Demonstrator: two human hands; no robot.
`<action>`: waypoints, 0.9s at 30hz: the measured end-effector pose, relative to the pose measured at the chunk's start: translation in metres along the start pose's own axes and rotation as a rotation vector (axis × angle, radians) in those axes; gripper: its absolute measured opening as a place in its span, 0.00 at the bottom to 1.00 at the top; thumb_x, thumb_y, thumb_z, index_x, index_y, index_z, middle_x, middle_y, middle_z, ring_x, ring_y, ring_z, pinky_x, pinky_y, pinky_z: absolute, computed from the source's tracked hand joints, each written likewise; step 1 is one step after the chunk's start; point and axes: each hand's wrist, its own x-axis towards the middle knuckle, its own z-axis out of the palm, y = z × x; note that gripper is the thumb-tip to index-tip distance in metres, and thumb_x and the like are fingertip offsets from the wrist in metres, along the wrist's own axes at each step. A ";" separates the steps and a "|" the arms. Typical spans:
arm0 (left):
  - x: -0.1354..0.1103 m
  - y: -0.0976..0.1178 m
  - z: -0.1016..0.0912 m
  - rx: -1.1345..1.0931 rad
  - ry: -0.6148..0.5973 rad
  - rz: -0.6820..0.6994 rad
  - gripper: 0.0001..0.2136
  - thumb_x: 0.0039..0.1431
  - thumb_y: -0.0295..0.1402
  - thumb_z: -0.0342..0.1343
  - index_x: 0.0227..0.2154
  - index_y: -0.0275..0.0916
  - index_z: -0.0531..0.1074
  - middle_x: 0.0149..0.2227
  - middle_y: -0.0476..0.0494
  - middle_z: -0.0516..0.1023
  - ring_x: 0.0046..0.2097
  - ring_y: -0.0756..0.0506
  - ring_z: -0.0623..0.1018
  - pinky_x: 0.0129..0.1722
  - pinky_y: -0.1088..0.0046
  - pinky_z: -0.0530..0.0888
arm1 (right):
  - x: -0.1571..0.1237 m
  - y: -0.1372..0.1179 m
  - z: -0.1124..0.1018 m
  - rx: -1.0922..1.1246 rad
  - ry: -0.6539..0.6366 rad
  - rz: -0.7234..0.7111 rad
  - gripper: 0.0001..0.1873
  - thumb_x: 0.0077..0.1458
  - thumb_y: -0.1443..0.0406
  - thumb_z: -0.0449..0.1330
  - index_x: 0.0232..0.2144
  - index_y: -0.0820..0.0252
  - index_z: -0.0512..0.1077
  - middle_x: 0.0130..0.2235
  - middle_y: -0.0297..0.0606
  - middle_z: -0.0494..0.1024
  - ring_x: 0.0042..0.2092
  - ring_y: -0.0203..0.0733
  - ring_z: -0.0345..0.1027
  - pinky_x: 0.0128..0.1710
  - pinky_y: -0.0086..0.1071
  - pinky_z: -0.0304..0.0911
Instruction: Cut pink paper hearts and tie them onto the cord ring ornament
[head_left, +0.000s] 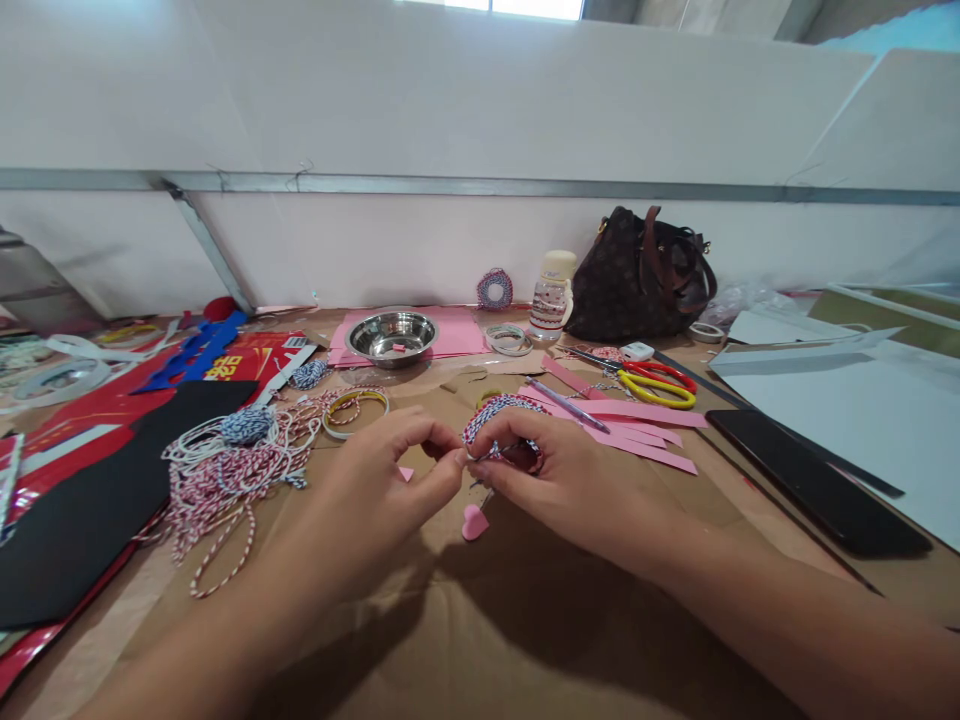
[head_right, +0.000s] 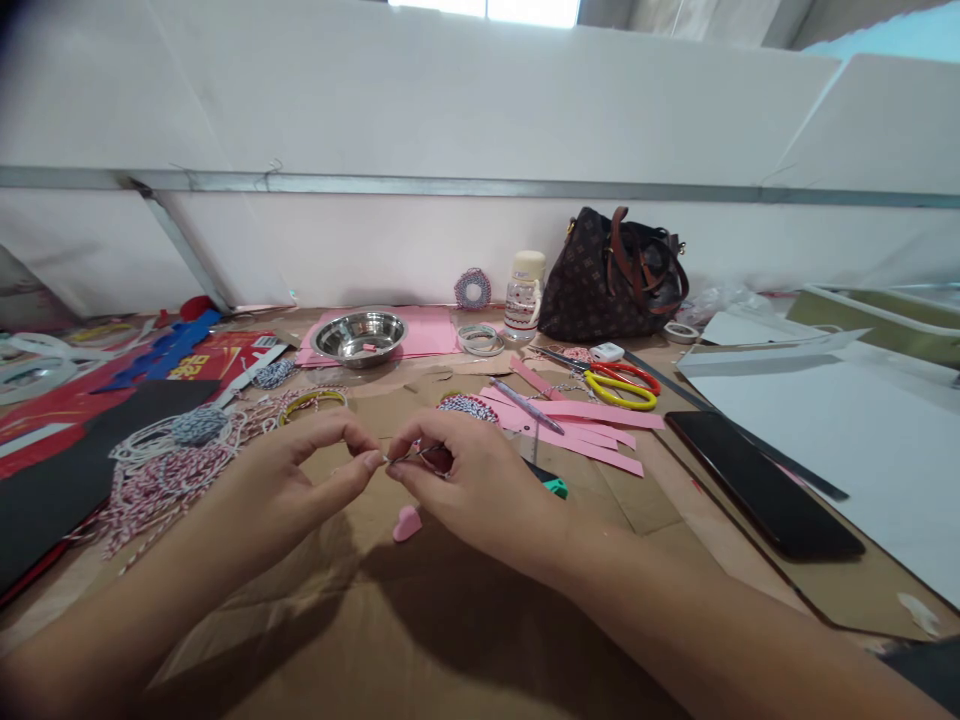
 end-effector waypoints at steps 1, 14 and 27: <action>0.000 0.000 0.000 0.002 0.000 0.003 0.07 0.59 0.34 0.54 0.26 0.43 0.71 0.29 0.53 0.75 0.34 0.46 0.73 0.35 0.69 0.67 | 0.000 -0.001 -0.001 -0.005 0.000 0.003 0.04 0.59 0.65 0.61 0.34 0.57 0.76 0.29 0.32 0.77 0.30 0.34 0.70 0.26 0.26 0.57; -0.004 -0.002 -0.002 0.093 0.044 0.109 0.06 0.61 0.34 0.55 0.39 0.45 0.75 0.43 0.48 0.78 0.47 0.42 0.75 0.47 0.61 0.69 | 0.003 0.004 -0.002 -0.006 0.028 -0.014 0.08 0.62 0.64 0.57 0.34 0.59 0.75 0.34 0.37 0.78 0.36 0.39 0.72 0.31 0.29 0.61; -0.003 -0.011 -0.003 0.179 0.082 0.339 0.04 0.65 0.34 0.56 0.37 0.45 0.76 0.37 0.49 0.79 0.43 0.45 0.76 0.47 0.64 0.69 | 0.002 0.002 -0.002 0.030 -0.002 0.030 0.08 0.62 0.62 0.58 0.35 0.59 0.75 0.34 0.37 0.78 0.37 0.40 0.74 0.30 0.29 0.61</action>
